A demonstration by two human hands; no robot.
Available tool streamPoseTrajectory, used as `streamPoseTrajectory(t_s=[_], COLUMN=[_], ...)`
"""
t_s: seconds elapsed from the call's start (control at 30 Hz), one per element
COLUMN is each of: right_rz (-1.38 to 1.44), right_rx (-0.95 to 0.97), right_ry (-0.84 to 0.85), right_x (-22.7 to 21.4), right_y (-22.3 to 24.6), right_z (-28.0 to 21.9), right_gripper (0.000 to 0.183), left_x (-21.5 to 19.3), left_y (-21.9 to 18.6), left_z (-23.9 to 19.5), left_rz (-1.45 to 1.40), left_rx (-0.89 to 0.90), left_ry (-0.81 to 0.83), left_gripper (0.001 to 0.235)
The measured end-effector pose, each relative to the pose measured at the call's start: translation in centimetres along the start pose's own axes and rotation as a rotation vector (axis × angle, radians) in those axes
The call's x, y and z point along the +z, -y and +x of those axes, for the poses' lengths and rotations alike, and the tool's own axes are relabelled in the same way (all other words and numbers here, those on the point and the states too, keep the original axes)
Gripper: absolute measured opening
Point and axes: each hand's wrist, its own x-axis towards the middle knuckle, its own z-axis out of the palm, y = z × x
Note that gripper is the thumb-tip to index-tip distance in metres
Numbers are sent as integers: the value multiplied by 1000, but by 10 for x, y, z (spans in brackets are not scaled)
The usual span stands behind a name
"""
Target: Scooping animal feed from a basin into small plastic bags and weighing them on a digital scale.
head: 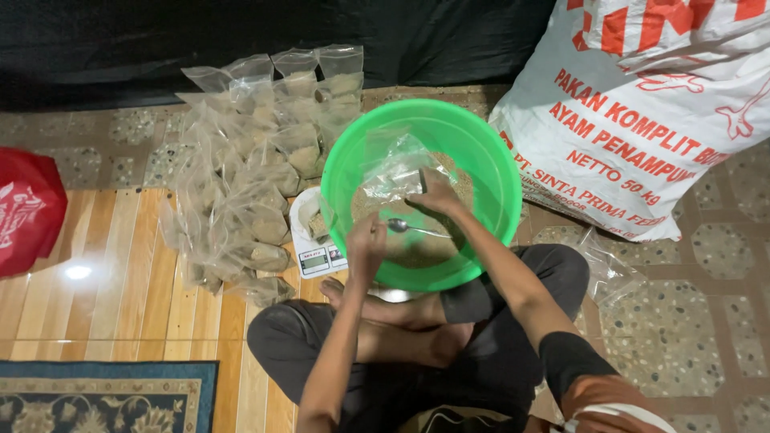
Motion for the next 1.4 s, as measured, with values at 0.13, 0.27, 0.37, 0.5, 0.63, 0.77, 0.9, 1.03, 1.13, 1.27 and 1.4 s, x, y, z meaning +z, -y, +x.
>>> streamPoseTrajectory(t_s=[0.13, 0.27, 0.37, 0.5, 0.63, 0.77, 0.9, 1.03, 1.13, 1.27, 1.4], right_rz=[-26, 8, -18, -147, -221, -422, -383, -329, -276, -459, -556], right_rx=[73, 121, 128, 166, 103, -87, -483, -480, -424, -362, -244], right_ry=[-112, -232, -229, -170, -165, -273, -695, -678, -605, -311, 42], right_x=[25, 22, 18, 37, 61, 76, 57, 34, 37, 90, 127], right_y=[4, 25, 54, 65, 48, 24, 40, 72, 67, 7, -66], right_z=[48, 68, 60, 70, 91, 108, 92, 61, 40, 48, 41], right_gripper=[106, 119, 119, 110, 73, 26, 10, 56, 49, 24, 40], left_x=[-19, -20, -33, -43, -37, -28, -29, -30, -29, -30, -26], left_y=[-32, -27, -48, -66, -58, -43, -39, -36, -36, -36, -27], left_z=[10, 7, 22, 37, 34, 22, 20, 19, 19, 14, 7], left_rz=[160, 110, 75, 23, 28, 92, 33, 3, 49, -7, 117], left_rx=[59, 9, -40, -18, 67, 123, 82, 53, 62, 48, 155], left_ry=[102, 120, 141, 150, 35, 1, 43, 51, 10, 9, -99], left_gripper=[24, 22, 13, 14, 12, 16, 15, 14, 11, 10, 11])
